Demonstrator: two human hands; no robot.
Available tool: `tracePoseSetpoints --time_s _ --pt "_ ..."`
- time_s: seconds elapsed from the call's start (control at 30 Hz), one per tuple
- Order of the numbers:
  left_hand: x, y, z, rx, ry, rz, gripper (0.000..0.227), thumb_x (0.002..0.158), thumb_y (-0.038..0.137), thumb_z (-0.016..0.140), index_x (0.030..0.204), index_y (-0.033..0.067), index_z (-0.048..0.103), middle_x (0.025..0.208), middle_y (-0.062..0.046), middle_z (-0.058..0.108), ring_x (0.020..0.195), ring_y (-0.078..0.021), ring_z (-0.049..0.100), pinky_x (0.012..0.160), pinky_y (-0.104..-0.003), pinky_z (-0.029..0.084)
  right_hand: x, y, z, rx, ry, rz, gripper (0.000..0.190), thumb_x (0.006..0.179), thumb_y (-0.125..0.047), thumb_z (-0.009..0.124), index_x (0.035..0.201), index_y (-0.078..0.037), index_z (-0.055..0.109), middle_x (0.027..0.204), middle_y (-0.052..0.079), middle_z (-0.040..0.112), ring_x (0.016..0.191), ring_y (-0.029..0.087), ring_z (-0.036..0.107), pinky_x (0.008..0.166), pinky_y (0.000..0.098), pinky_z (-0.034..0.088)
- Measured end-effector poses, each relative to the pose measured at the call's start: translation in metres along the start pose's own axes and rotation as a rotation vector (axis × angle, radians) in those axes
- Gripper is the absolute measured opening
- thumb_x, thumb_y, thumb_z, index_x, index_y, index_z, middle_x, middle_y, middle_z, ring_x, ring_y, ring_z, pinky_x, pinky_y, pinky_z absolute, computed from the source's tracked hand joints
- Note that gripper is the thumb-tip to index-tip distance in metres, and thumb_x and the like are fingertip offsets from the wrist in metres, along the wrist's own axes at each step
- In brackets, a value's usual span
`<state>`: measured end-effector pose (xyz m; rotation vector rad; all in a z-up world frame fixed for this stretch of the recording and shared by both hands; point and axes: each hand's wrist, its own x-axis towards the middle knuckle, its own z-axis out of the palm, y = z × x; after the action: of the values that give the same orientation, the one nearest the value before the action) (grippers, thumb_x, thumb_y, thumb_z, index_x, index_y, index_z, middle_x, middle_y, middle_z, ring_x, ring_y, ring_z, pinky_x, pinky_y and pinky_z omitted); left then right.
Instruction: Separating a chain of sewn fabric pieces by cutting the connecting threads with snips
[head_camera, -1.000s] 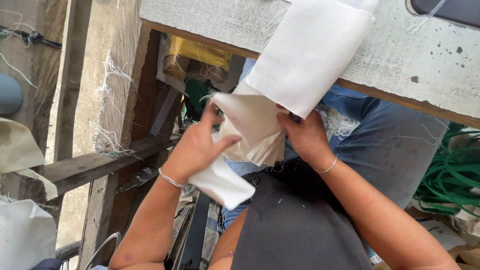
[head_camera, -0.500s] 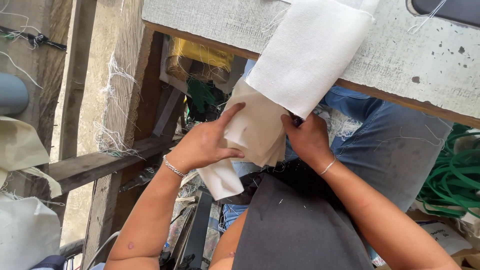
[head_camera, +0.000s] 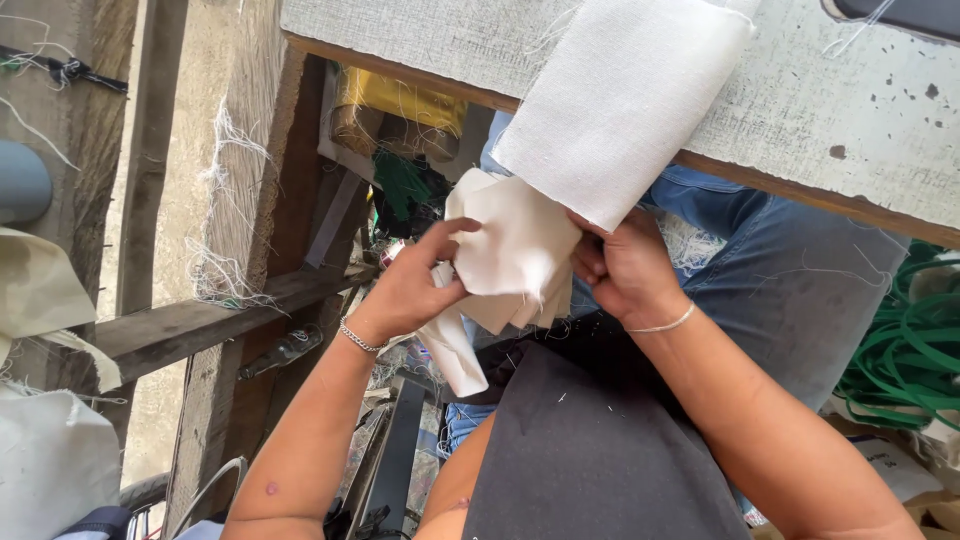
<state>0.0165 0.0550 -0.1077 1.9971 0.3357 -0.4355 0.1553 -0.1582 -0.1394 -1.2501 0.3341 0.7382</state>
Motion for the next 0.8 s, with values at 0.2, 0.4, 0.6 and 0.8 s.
tracePoseSetpoints --time_s 0.2,0.4,0.6,0.8 --pt "-0.005 -0.025 -0.004 -0.472 0.121 -0.058 0.073 0.079 0.026 0.077 0.143 0.0073 0.046 0.104 -0.026 0.074 0.093 -0.0399 0.072 0.09 -0.055 0.056 0.001 0.022 -0.013 -1.093 -0.131 -0.459 0.025 0.092 -0.03 0.074 0.11 -0.012 0.076 0.071 0.012 0.073 0.072 0.035 0.074 0.062 0.0435 0.056" --pt "-0.013 -0.013 0.005 -0.605 0.199 -0.069 0.07 0.082 0.035 0.077 0.137 0.005 0.046 0.111 -0.022 0.073 0.102 -0.0365 0.071 0.097 -0.053 0.055 -0.005 0.026 -0.015 -1.108 -0.159 -0.704 0.051 0.091 -0.027 0.079 0.131 -0.001 0.063 0.086 0.025 0.073 0.081 0.046 0.072 0.068 0.0559 0.058" --pt "-0.02 -0.021 0.008 -0.673 0.15 0.074 0.076 0.078 0.033 0.071 0.143 0.0088 0.041 0.117 -0.012 0.064 0.107 -0.0203 0.06 0.099 -0.037 0.05 -0.008 -0.001 -0.012 -1.044 0.021 -0.568 0.041 0.098 -0.038 0.075 0.112 -0.002 0.063 0.08 0.02 0.07 0.079 0.045 0.072 0.07 0.0519 0.057" --pt "-0.012 -0.023 0.007 -0.144 0.422 -0.102 0.029 0.083 0.039 0.082 0.101 0.0164 0.076 0.081 -0.007 0.071 0.078 -0.0177 0.063 0.078 -0.033 0.051 0.006 0.011 -0.017 -1.061 0.013 -0.542 0.033 0.099 -0.03 0.076 0.105 0.001 0.066 0.081 0.018 0.071 0.081 0.042 0.073 0.069 0.0474 0.057"
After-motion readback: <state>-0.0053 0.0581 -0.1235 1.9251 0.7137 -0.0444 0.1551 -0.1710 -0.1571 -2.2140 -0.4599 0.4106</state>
